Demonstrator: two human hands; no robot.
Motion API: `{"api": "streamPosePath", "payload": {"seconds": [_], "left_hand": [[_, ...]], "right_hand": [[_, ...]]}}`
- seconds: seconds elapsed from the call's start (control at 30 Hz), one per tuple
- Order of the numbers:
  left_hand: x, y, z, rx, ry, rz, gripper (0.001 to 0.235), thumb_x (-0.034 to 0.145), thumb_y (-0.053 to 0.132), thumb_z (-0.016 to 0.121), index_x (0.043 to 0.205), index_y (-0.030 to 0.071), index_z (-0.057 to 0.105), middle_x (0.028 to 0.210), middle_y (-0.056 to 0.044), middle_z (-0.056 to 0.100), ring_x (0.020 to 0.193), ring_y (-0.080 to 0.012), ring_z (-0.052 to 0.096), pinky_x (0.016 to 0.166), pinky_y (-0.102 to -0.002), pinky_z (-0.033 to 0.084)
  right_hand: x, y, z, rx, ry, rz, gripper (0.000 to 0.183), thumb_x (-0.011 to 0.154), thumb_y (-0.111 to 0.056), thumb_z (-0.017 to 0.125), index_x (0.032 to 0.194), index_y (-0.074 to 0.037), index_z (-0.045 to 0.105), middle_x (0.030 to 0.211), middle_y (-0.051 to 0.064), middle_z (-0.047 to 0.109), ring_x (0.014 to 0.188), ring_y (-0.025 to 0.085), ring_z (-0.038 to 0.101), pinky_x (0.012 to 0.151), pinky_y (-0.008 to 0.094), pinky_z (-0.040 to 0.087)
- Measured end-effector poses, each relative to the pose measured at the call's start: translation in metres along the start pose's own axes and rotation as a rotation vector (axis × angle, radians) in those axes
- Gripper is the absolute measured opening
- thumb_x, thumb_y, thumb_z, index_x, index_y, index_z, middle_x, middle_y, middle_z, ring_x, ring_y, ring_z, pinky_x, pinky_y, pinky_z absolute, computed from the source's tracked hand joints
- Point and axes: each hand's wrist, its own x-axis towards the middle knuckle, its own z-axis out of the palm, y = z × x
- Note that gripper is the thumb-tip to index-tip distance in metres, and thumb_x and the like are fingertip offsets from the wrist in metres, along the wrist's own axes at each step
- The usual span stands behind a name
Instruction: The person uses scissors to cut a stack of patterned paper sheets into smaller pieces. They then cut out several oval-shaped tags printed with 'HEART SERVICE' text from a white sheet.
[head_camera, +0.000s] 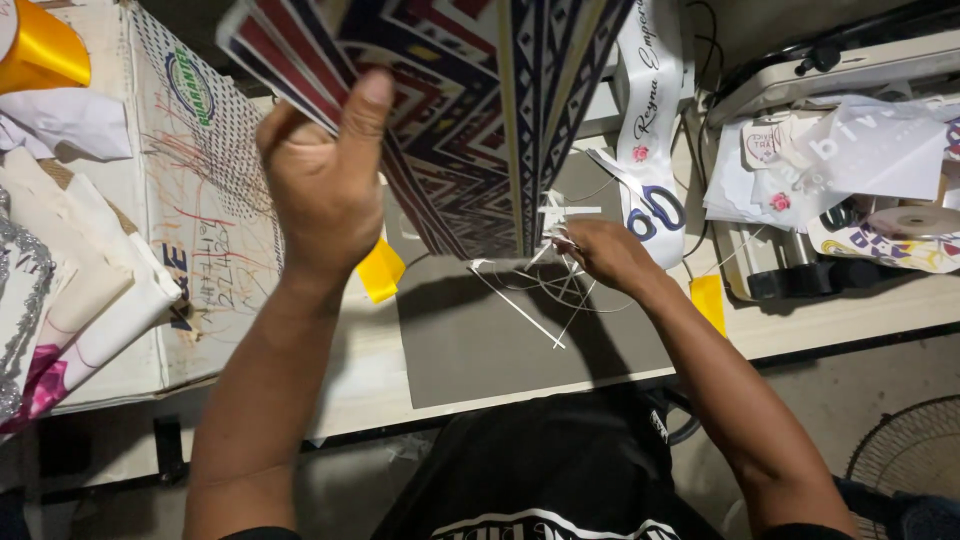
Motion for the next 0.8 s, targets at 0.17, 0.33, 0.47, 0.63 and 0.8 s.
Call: {"api": "streamPosePath", "payload": {"seconds": [0.17, 0.33, 0.47, 0.63, 0.8], "left_hand": [[0.010, 0.015, -0.007, -0.009, -0.031, 0.137, 0.024, 0.115, 0.019, 0.064, 0.095, 0.007, 0.068, 0.070, 0.003, 0.060, 0.051, -0.0048, 0.048, 0.051, -0.022, 0.034], [0.014, 0.024, -0.005, 0.017, -0.090, 0.264, 0.011, 0.116, 0.010, 0.066, 0.112, 0.001, 0.069, 0.097, -0.003, 0.070, 0.082, -0.0090, 0.062, 0.077, -0.023, 0.050], [0.025, 0.052, 0.013, 0.026, -0.145, 0.238, 0.006, 0.112, 0.008, 0.068, 0.110, 0.002, 0.068, 0.098, -0.002, 0.070, 0.086, -0.0081, 0.063, 0.078, -0.022, 0.052], [0.033, 0.037, 0.008, -0.009, -0.106, 0.341, 0.017, 0.113, 0.005, 0.066, 0.121, 0.000, 0.052, 0.116, -0.001, 0.061, 0.104, -0.0089, 0.063, 0.091, -0.025, 0.052], [0.050, 0.053, 0.009, -0.073, -0.086, 0.241, 0.011, 0.121, 0.002, 0.064, 0.114, -0.001, 0.056, 0.106, -0.004, 0.064, 0.092, -0.0104, 0.058, 0.085, -0.025, 0.047]], "right_hand": [[-0.013, 0.066, 0.032, -0.098, -0.194, 0.257, 0.018, 0.106, -0.024, 0.057, 0.113, -0.009, 0.065, 0.111, 0.016, 0.069, 0.104, 0.035, 0.066, 0.093, 0.045, 0.055], [0.005, -0.023, -0.069, 0.205, -0.249, 0.341, 0.121, 0.070, -0.042, 0.091, 0.157, -0.006, 0.015, 0.164, 0.022, 0.019, 0.151, 0.037, 0.024, 0.116, 0.048, 0.025], [0.009, -0.077, -0.113, 0.258, 0.039, 0.199, 0.124, 0.062, -0.043, 0.090, 0.159, -0.006, 0.021, 0.161, 0.023, 0.028, 0.146, 0.038, 0.031, 0.117, 0.046, 0.029], [0.029, -0.072, -0.085, 0.194, 0.163, -0.122, 0.079, 0.076, -0.028, 0.089, 0.143, -0.010, 0.052, 0.139, 0.019, 0.061, 0.130, 0.035, 0.058, 0.109, 0.043, 0.048], [0.031, -0.033, -0.014, 0.373, 0.026, 0.219, 0.028, 0.089, -0.021, 0.077, 0.115, -0.015, 0.074, 0.107, 0.006, 0.078, 0.090, 0.024, 0.075, 0.082, 0.038, 0.060]]}}
